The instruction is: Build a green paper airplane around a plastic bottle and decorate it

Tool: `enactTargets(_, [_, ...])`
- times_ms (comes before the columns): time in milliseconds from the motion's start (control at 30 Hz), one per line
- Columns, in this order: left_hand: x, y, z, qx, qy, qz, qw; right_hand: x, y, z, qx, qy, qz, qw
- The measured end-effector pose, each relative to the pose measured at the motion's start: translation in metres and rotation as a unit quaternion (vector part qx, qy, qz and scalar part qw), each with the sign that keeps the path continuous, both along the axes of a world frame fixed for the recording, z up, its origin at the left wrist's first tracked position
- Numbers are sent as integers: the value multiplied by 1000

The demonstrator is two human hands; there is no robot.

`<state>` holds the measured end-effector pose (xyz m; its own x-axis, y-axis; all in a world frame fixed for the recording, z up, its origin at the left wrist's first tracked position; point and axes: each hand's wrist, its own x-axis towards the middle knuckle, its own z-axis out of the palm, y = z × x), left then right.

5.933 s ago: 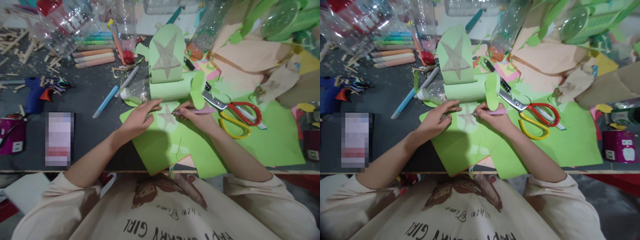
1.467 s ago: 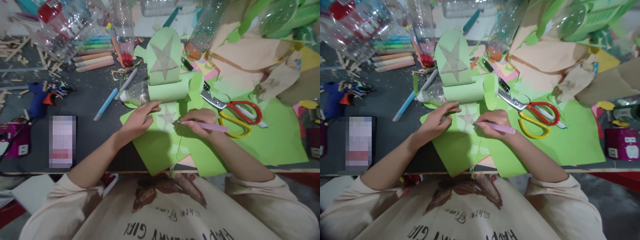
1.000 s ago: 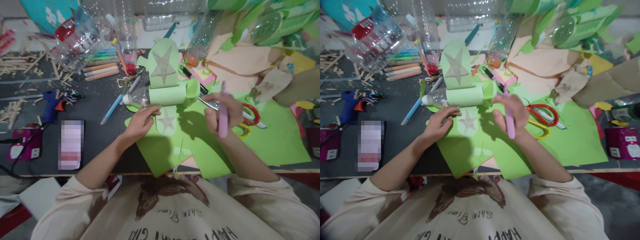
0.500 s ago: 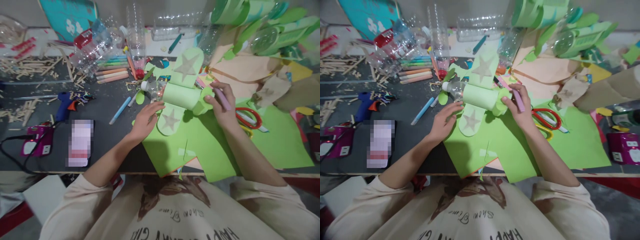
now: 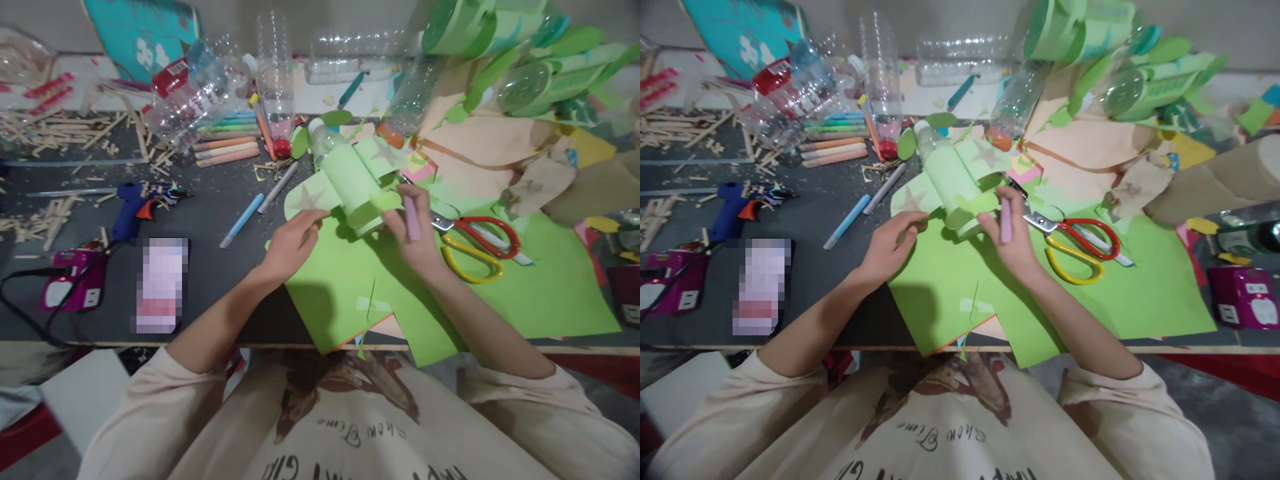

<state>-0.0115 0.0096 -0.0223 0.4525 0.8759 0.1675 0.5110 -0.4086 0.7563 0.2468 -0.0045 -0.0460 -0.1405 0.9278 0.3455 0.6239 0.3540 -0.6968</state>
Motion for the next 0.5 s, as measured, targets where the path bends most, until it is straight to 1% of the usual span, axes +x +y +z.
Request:
enactTargets(33, [-1,1,0,13,-6,7,1000,-10,-2,0,-12,23,-28,999])
enactTargets(100, [-2,2,0,39,-14,23,999,-29,-4,1,-40,58,-53,996])
enactTargets(167, [-3,3,-1,56,-10,35,998,-41,-2,3,-64,90,-46,993])
enactTargets(233, [-4,3,-3,52,-6,37,998,-46,2,4,-84,114,-25,990])
enactTargets(333, [-5,4,-6,41,-6,22,999,-42,7,3,-86,118,-8,989])
enactTargets(400, [-6,6,-5,60,-10,24,998,-36,6,3,-70,105,-9,992])
enactTargets(500, [-9,8,2,97,-27,78,992,-22,-2,6,-55,94,-5,994])
